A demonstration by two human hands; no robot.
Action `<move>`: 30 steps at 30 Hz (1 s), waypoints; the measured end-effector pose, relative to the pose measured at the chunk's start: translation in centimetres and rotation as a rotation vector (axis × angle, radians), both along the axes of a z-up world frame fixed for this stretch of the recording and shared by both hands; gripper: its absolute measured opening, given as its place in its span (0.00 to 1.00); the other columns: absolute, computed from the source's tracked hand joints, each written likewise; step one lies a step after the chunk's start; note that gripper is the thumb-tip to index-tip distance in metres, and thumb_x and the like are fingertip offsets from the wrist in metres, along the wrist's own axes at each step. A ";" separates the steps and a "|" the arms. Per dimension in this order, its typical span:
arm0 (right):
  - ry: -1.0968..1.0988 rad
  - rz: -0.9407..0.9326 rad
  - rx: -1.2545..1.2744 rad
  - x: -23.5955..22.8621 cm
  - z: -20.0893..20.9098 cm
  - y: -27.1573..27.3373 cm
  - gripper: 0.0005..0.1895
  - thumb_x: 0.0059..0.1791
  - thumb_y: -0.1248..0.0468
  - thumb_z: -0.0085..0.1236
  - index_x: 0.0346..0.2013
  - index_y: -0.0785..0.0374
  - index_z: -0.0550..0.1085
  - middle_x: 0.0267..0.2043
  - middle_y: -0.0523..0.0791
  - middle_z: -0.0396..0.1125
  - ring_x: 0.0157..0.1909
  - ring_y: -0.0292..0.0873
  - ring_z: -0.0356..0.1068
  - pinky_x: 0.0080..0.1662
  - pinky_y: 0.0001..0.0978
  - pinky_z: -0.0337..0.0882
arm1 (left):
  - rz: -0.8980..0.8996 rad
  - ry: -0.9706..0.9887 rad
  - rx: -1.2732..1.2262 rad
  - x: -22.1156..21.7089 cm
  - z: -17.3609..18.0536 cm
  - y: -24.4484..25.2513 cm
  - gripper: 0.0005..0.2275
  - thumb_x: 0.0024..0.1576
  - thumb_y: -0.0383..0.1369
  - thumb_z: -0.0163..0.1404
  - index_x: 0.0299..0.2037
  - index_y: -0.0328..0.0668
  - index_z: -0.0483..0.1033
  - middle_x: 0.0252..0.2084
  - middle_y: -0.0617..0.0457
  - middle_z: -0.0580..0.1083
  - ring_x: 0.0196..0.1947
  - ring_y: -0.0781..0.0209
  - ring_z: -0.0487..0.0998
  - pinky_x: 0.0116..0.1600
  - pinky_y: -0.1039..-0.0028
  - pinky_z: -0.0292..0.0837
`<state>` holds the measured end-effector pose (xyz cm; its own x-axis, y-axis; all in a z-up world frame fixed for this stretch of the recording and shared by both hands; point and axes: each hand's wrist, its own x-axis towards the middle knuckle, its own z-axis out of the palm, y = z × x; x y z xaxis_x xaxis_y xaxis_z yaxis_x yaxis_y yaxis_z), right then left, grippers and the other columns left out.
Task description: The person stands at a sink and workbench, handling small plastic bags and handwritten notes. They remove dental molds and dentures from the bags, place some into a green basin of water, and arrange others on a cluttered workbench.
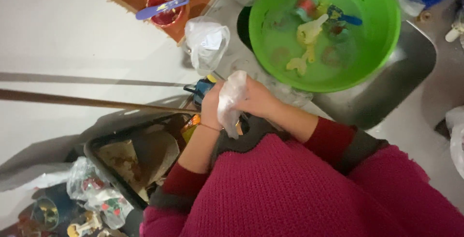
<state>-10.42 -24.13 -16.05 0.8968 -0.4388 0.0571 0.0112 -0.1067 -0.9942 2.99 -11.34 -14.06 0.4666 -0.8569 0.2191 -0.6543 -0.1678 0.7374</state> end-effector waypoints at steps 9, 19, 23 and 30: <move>0.045 -0.199 -0.240 0.7 0.5 -1.5 0.18 0.39 0.66 0.62 0.43 0.60 0.78 0.48 0.50 0.74 0.49 0.49 0.75 0.50 0.40 0.75 | -0.045 0.876 -0.183 3.0 -0.7 2.7 0.10 0.58 0.17 0.51 0.48 0.38 0.71 0.43 0.53 0.74 0.41 0.62 0.76 0.45 0.74 0.75; 0.357 -0.246 -0.770 3.1 0.4 -6.0 0.08 0.46 0.68 0.58 0.40 0.63 0.74 0.46 0.53 0.66 0.50 0.59 0.69 0.48 0.51 0.70 | -0.236 -0.432 -0.003 -0.3 2.8 -4.0 0.20 0.41 0.30 0.66 0.45 0.45 0.76 0.66 0.32 0.63 0.56 0.40 0.71 0.57 0.59 0.71; 0.405 -0.067 -0.754 2.2 -0.1 -9.4 0.20 0.40 0.64 0.63 0.46 0.63 0.74 0.48 0.56 0.66 0.52 0.60 0.68 0.51 0.49 0.70 | -0.273 -0.393 0.161 0.8 -1.2 -6.1 0.21 0.45 0.31 0.62 0.52 0.44 0.79 0.62 0.35 0.65 0.54 0.37 0.72 0.56 0.57 0.70; 0.310 -0.301 -0.562 -4.1 1.9 -12.1 0.21 0.46 0.63 0.59 0.53 0.66 0.71 0.52 0.56 0.70 0.53 0.60 0.70 0.53 0.48 0.71 | -0.292 -0.581 0.189 1.1 -4.1 -9.1 0.12 0.53 0.34 0.57 0.45 0.42 0.80 0.55 0.49 0.71 0.54 0.42 0.70 0.58 0.57 0.71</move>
